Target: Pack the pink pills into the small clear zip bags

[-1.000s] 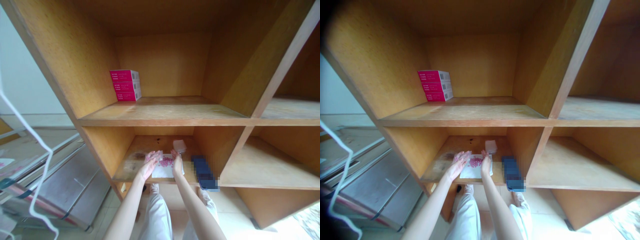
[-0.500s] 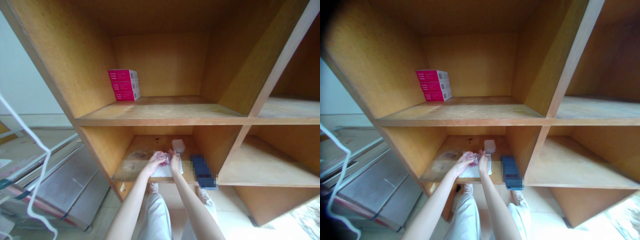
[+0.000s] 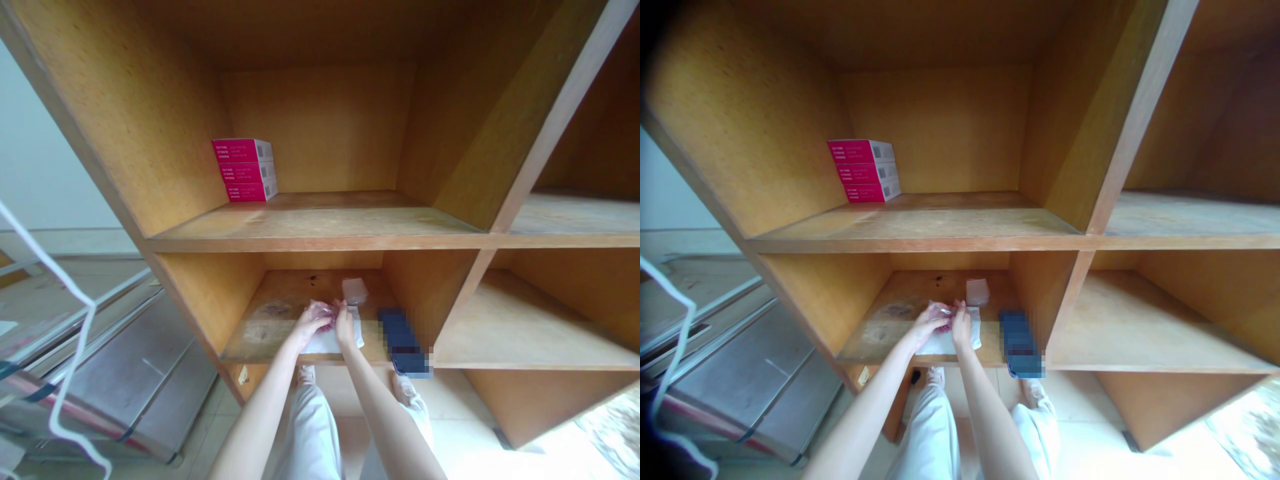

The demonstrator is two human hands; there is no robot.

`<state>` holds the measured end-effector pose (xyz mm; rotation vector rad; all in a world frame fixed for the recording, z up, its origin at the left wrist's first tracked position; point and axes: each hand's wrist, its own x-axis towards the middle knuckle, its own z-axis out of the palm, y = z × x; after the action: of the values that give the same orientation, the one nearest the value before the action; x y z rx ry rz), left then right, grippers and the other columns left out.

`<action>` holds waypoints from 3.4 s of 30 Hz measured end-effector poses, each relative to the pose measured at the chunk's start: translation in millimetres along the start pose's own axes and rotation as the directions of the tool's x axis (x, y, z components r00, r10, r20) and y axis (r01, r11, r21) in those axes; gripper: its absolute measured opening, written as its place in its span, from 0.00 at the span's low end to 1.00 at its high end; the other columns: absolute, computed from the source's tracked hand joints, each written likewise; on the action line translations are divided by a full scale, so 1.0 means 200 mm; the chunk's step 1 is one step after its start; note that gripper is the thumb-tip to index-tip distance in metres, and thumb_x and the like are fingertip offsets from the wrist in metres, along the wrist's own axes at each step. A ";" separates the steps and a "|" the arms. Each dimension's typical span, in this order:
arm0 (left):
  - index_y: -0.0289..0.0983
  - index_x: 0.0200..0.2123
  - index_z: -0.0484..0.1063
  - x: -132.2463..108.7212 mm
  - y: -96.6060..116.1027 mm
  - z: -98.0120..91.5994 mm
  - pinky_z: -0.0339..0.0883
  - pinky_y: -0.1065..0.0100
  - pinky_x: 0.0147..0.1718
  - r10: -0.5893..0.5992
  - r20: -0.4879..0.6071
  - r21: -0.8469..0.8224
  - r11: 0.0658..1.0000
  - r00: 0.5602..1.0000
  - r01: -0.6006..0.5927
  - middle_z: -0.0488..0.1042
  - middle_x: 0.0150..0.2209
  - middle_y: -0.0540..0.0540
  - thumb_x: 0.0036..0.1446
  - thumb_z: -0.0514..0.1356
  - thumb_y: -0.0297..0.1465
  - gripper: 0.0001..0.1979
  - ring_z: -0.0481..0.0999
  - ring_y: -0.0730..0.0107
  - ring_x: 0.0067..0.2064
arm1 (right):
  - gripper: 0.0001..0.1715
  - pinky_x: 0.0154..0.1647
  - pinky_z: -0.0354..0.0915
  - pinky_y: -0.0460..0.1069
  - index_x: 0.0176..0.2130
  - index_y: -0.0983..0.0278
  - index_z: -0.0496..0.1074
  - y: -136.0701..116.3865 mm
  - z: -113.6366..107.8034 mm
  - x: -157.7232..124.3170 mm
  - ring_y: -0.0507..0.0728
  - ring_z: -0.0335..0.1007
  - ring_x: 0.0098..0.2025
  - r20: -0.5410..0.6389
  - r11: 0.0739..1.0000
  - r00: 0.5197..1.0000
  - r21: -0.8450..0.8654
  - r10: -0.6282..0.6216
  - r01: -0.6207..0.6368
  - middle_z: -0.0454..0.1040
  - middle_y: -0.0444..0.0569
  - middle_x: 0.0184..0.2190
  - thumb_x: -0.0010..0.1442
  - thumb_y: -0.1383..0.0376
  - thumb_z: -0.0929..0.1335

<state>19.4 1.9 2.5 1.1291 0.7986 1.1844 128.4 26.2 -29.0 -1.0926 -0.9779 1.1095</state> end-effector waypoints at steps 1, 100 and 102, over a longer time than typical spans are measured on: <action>0.37 0.35 0.67 0.00 0.01 0.01 0.63 0.68 0.31 0.003 0.010 0.025 1.000 1.000 -0.003 0.73 0.34 0.47 0.41 0.64 0.27 0.15 0.72 0.69 0.31 | 0.32 0.50 0.58 0.53 0.43 0.64 0.71 0.00 0.00 0.00 0.59 0.66 0.48 0.003 1.000 1.000 -0.002 0.000 0.000 0.71 0.53 0.45 0.57 0.48 0.53; 0.36 0.44 0.65 -0.14 -0.01 -0.13 0.62 0.71 0.48 -0.004 -0.291 -0.491 0.859 0.957 -0.146 0.72 0.44 0.45 0.45 0.56 0.16 0.21 0.72 0.73 0.45 | 0.07 0.34 0.59 0.49 0.25 0.63 0.65 -0.20 0.13 -0.20 0.56 0.63 0.31 0.194 0.770 0.934 -0.528 -0.301 0.358 0.67 0.48 0.25 0.50 0.62 0.64; 0.37 0.44 0.65 -0.14 -0.02 -0.13 0.61 0.71 0.49 -0.013 -0.293 -0.482 0.866 0.956 -0.136 0.72 0.44 0.45 0.45 0.57 0.17 0.21 0.71 0.72 0.46 | 0.06 0.34 0.59 0.49 0.25 0.63 0.66 -0.19 0.14 -0.20 0.56 0.65 0.31 0.191 0.791 0.947 -0.522 -0.257 0.320 0.69 0.48 0.25 0.49 0.62 0.65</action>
<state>-10.0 -19.8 -10.0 0.5618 0.6179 1.5259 101.7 -12.7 11.9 -1.2839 -1.5605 0.6476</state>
